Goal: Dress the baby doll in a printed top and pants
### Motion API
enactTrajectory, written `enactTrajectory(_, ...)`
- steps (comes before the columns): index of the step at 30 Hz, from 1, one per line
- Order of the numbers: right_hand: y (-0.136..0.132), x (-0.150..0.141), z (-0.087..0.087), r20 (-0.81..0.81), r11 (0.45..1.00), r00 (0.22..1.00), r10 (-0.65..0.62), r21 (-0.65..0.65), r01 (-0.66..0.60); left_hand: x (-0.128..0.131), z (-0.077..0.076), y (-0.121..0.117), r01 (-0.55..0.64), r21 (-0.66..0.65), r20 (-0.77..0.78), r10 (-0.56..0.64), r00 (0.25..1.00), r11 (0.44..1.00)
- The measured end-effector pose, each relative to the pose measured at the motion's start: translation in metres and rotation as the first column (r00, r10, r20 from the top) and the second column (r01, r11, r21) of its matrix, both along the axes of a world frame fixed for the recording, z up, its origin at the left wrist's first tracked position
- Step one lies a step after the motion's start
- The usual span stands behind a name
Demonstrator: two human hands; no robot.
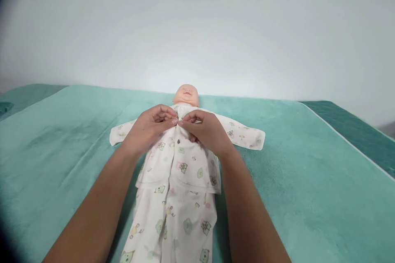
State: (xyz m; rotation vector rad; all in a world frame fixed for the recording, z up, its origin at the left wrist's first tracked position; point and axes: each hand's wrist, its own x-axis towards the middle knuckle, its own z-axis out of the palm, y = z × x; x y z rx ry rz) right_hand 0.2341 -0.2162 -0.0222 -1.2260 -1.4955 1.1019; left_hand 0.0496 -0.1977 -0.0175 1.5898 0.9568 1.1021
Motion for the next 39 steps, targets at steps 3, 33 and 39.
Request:
enactTrajectory(3, -0.001, -0.002, 0.002, 0.046, 1.0, 0.999, -0.018, 0.009, 0.017, -0.001, 0.001, 0.0, 0.006, 0.017, -0.053, -0.006, 0.999, 1.0)
enactTrajectory(33, -0.007, -0.02, 0.007, 0.061, 0.982, 0.982, -0.177, -0.062, 0.181, 0.004, 0.003, -0.006, -0.045, 0.038, -0.179, 0.051, 0.983, 0.998)
enactTrajectory(39, -0.005, -0.014, 0.004, -0.061, 0.995, 0.994, -0.089, -0.049, 0.086, 0.003, 0.002, -0.004, -0.06, 0.046, -0.143, 0.066, 0.988, 0.997)
